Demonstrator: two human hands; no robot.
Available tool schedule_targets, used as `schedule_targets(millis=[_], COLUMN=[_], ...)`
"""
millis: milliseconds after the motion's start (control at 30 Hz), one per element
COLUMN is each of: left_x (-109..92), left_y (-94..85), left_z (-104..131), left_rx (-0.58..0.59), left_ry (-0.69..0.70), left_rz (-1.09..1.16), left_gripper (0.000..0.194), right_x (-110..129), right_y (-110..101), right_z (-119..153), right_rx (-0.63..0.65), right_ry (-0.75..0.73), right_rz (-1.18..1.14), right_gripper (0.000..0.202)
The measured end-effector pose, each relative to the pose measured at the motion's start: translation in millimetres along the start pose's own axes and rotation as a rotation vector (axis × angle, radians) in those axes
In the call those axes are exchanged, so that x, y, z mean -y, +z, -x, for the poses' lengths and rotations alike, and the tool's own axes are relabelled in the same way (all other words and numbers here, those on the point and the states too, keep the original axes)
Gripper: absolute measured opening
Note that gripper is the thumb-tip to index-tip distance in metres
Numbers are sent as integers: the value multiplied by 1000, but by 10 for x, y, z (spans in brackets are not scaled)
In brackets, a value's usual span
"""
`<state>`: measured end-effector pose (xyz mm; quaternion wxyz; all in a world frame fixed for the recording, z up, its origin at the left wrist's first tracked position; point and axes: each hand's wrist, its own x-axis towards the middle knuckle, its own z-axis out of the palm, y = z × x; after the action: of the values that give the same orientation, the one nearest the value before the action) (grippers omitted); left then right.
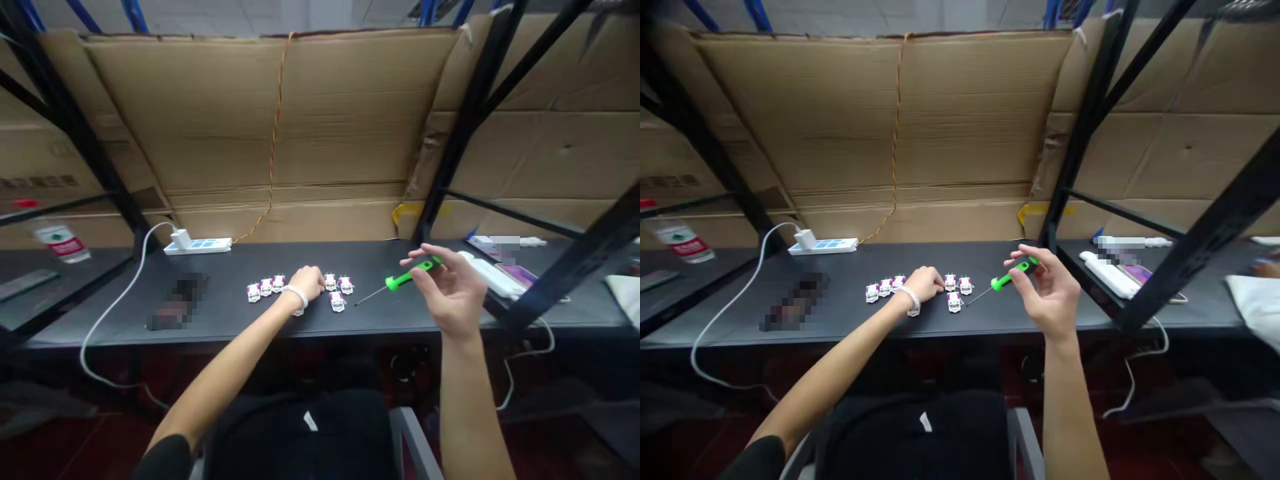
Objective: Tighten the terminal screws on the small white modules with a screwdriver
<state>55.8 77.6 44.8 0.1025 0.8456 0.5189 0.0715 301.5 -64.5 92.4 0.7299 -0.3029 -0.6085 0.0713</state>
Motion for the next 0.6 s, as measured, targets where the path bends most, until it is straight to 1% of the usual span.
schedule_targets(millis=[133,367,500,600], left_x=[-15,-59,-43,44], left_y=[13,34,-60,-185], left_z=[-43,-67,9,178], left_rx=[-3,-2,-13,-40], left_ry=[-18,-8,19,38], left_rz=[-13,-14,17,52], left_gripper=[17,11,10,14], right_x=[-7,27,40,60], right_y=[-11,23,33,40], right_z=[40,58,65,71], right_rx=[43,65,81,84], right_ry=[22,34,25,20], right_rz=[24,42,44,32], right_gripper=[37,33,34,35])
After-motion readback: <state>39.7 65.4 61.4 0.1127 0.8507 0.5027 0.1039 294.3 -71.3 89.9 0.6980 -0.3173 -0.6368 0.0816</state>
